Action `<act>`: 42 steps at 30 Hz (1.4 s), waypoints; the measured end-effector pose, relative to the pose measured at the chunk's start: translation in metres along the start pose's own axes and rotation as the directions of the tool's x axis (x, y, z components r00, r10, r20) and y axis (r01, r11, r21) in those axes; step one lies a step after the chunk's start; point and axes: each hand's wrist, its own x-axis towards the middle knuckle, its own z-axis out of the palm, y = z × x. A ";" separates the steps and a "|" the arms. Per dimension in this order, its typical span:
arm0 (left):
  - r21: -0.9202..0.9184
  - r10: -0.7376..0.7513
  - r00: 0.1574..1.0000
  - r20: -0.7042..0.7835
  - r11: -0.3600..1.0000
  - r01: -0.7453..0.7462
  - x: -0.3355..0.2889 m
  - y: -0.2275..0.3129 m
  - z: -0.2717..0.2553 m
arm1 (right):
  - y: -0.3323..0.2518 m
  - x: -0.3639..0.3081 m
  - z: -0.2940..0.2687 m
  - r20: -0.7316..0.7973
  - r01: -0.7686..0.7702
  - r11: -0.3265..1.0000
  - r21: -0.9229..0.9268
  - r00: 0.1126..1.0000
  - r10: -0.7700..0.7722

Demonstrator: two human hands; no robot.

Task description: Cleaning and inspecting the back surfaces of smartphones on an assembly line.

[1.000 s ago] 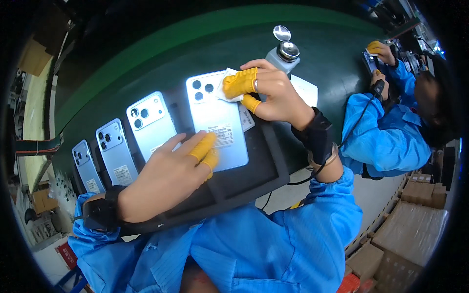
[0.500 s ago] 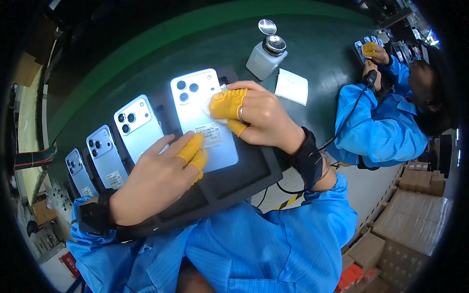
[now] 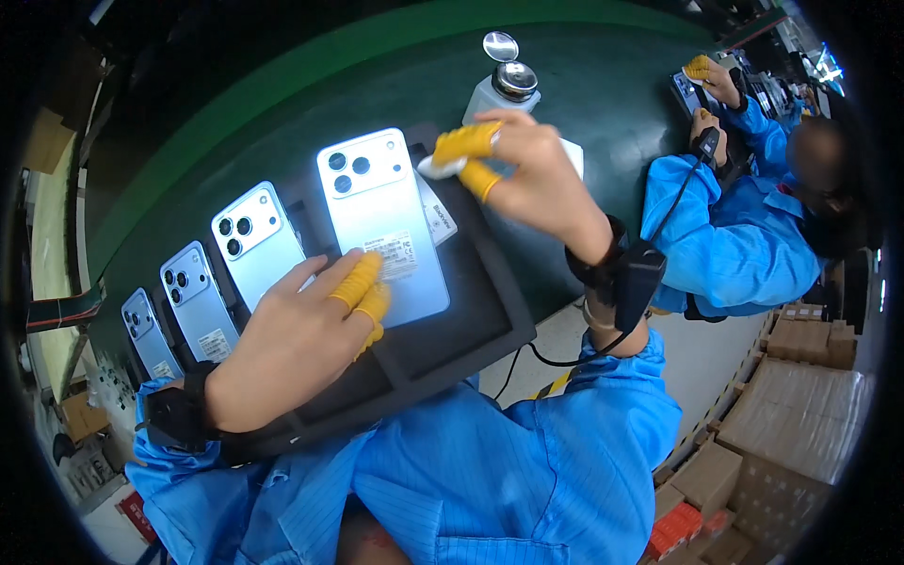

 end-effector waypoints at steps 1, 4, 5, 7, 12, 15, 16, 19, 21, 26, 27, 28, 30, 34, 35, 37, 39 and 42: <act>0.004 0.003 1.000 -0.003 1.000 -0.003 0.000 0.001 0.000 | 0.001 0.004 -0.002 -0.072 -0.071 0.997 0.037 0.995 0.073; 0.012 0.005 1.000 -0.016 1.000 -0.005 0.002 0.002 0.000 | 0.005 0.017 0.004 -0.270 -0.075 0.992 0.106 0.957 0.101; 0.014 -0.001 1.000 -0.018 1.000 0.001 0.001 0.002 0.001 | 0.006 0.024 0.012 -0.249 -0.021 0.995 0.093 0.968 0.044; 0.017 -0.004 1.000 -0.019 1.000 0.004 0.001 0.001 0.000 | 0.006 0.032 0.029 -0.205 0.080 0.995 0.066 0.977 -0.065; -0.053 -0.021 0.996 -0.085 0.998 0.016 -0.007 -0.008 0.006 | -0.014 0.013 0.038 -0.088 0.047 0.999 -0.008 0.995 -0.048; -0.004 0.073 0.991 -0.114 0.997 -0.074 -0.013 -0.028 -0.001 | -0.035 -0.003 0.024 0.013 0.063 0.996 0.061 0.998 -0.064; 0.015 0.077 0.986 -0.148 0.997 -0.076 -0.018 -0.035 -0.007 | -0.045 -0.009 0.020 0.067 0.054 0.992 0.112 0.996 -0.062; 0.069 0.038 0.960 -0.277 0.997 -0.019 -0.030 -0.041 -0.027 | -0.061 -0.027 0.007 0.334 0.015 0.968 0.251 0.937 -0.101; 0.106 0.030 0.946 -0.322 0.994 0.004 -0.037 -0.043 -0.037 | -0.066 -0.028 -0.013 0.620 -0.100 0.954 0.284 0.778 -0.104; 0.104 -0.068 0.933 -0.352 0.988 0.111 -0.056 -0.037 -0.045 | -0.037 -0.006 -0.024 -0.027 -0.113 0.983 0.146 0.993 0.118; 0.090 -0.095 0.939 -0.330 0.987 0.131 -0.063 -0.039 -0.045 | -0.024 0.001 -0.024 -0.177 -0.210 0.972 0.102 0.958 0.225; 0.076 -0.122 0.943 -0.308 0.985 0.153 -0.069 -0.041 -0.044 | -0.006 0.007 -0.025 -0.287 -0.260 0.964 0.063 0.920 0.267; 0.052 -0.124 0.950 -0.287 0.988 0.145 -0.081 -0.041 -0.038 | 0.028 0.017 -0.017 -0.445 -0.162 0.987 -0.004 0.884 0.144; -0.035 -0.175 0.941 -0.290 0.984 0.172 -0.092 -0.033 -0.030 | 0.055 0.017 -0.009 -0.423 -0.165 0.875 -0.454 0.905 -0.049; -0.052 -0.196 0.936 -0.293 0.981 0.189 -0.092 -0.034 -0.032 | 0.059 0.013 -0.004 -0.420 -0.171 0.889 -0.426 0.907 -0.027; -0.094 -0.339 0.894 -0.295 0.941 0.326 -0.102 -0.046 -0.031 | 0.056 0.008 0.001 -0.419 -0.168 0.888 -0.428 0.907 -0.030; -0.119 -0.469 0.795 -0.385 0.879 0.461 -0.107 -0.059 -0.023 | 0.039 0.008 -0.001 -0.410 -0.226 0.911 -0.344 0.910 0.071; -0.014 -0.592 0.747 -0.303 0.787 0.617 -0.112 -0.079 -0.007 | 0.028 0.007 -0.003 -0.459 -0.214 0.952 -0.219 0.883 0.093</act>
